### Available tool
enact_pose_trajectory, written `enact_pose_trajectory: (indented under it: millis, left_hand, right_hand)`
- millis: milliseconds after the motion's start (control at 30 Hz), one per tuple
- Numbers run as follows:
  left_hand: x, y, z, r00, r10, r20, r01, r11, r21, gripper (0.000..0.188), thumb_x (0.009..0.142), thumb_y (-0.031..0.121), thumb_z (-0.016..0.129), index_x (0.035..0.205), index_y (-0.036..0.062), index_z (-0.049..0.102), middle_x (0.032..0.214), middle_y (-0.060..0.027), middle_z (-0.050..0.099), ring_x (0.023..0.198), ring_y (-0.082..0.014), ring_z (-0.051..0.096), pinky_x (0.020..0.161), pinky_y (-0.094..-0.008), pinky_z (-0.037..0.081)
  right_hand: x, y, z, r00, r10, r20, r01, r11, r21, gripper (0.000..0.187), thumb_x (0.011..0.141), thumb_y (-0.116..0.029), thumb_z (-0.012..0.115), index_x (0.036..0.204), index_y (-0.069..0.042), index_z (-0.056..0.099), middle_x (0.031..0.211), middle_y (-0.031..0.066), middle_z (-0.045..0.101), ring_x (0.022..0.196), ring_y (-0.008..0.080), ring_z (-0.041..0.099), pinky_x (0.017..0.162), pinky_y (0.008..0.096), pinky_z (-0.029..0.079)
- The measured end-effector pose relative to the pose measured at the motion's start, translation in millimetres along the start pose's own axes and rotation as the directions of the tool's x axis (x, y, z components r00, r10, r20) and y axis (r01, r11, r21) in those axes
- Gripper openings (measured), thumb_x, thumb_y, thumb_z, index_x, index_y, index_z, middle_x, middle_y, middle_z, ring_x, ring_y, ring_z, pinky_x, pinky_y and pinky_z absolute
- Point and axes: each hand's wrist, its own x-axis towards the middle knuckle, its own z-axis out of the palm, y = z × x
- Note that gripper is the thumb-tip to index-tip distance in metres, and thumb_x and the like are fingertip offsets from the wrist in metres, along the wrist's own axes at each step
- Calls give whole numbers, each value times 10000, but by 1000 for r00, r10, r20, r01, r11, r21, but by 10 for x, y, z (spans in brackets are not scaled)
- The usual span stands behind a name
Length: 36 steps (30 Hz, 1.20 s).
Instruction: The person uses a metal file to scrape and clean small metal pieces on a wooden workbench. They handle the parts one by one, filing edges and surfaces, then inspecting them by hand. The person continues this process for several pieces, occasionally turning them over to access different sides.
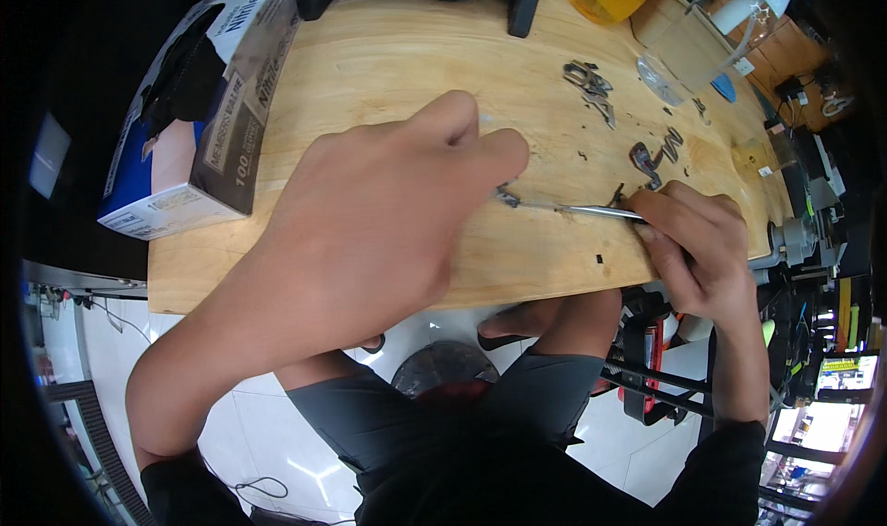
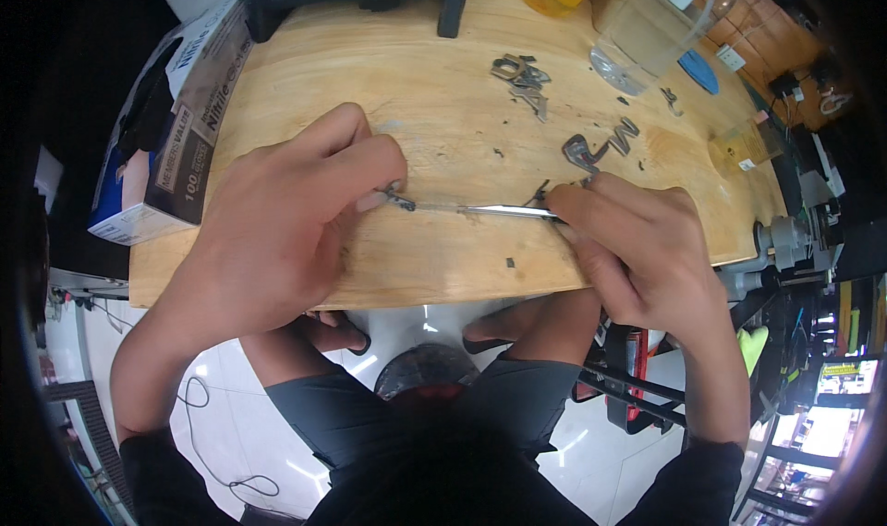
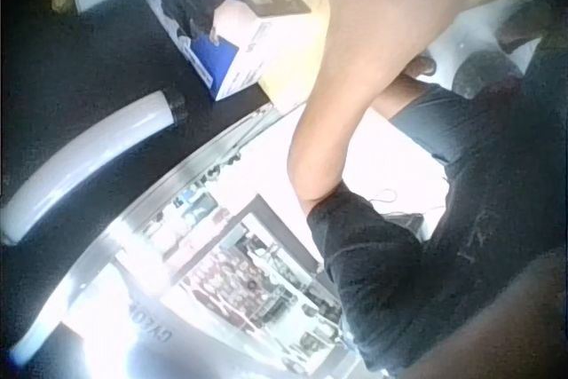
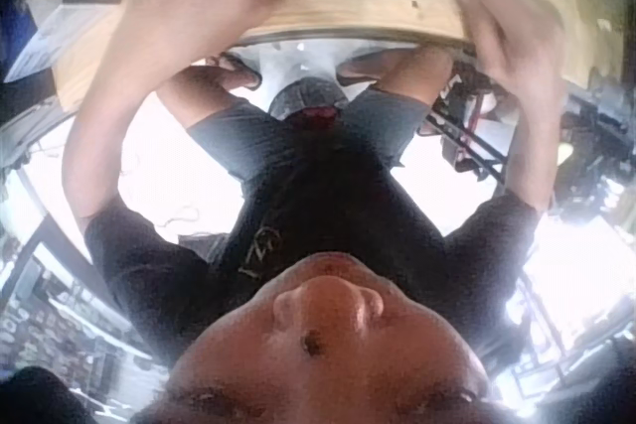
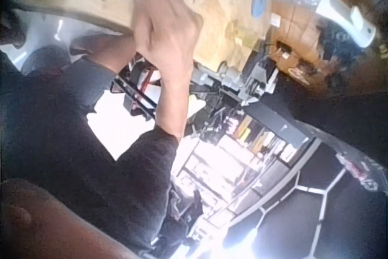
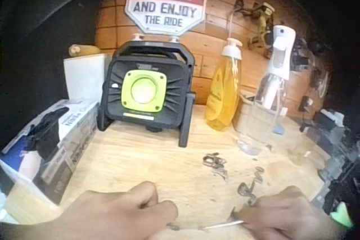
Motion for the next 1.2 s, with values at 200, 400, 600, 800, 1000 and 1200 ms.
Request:
enact_pose_trajectory:
  millis: [200,400,600,800,1000,1200]
  left_hand:
    - [10,-5,-12,1000,9,6,-9,1000,-1,228,916,-38,654,1078,113,604,969,-129,565,849,-427,637,690,-510,467]
    - [5,-32,4,1000,24,-4,-24,1000,-12,211,927,-21,646,1085,111,601,967,-131,557,841,-427,636,694,-512,465]
    - [-3,-29,-6,1000,17,6,-17,999,-28,227,918,-20,648,1091,119,601,964,-132,555,839,-429,633,696,-515,460]
    - [-3,-41,-3,999,33,-12,-33,999,-35,254,898,-22,656,1091,132,596,955,-134,546,831,-431,626,690,-521,451]
    - [-11,-37,-5,1000,28,-14,-28,1000,-10,209,928,-6,650,1084,116,583,955,-134,550,830,-423,635,686,-512,457]
    - [5,-37,6,1000,20,-16,-19,1000,13,131,984,20,629,1081,84,571,957,-139,555,831,-421,637,692,-505,462]
  right_hand:
    - [-20,14,29,999,-6,-47,6,1000,-4,204,864,23,727,1068,14,736,744,116,576,580,292,592,517,390,434]
    - [21,8,59,999,-7,-41,8,1000,3,198,873,10,724,1071,7,731,765,115,583,609,291,605,530,390,446]
    - [94,-42,38,999,18,33,-16,999,-35,198,892,-4,706,1088,-19,725,796,117,591,635,311,618,550,403,465]
    - [168,-54,9,998,19,59,-20,1000,10,233,873,-3,705,1103,-34,719,796,129,597,657,332,644,568,415,492]
    - [123,-92,-26,994,29,105,-23,998,-61,281,828,-8,722,1106,-49,728,807,115,602,665,318,655,569,407,498]
    - [9,-77,56,995,-87,-47,78,984,-159,341,786,-46,765,1127,-60,778,829,73,623,667,257,657,560,369,505]
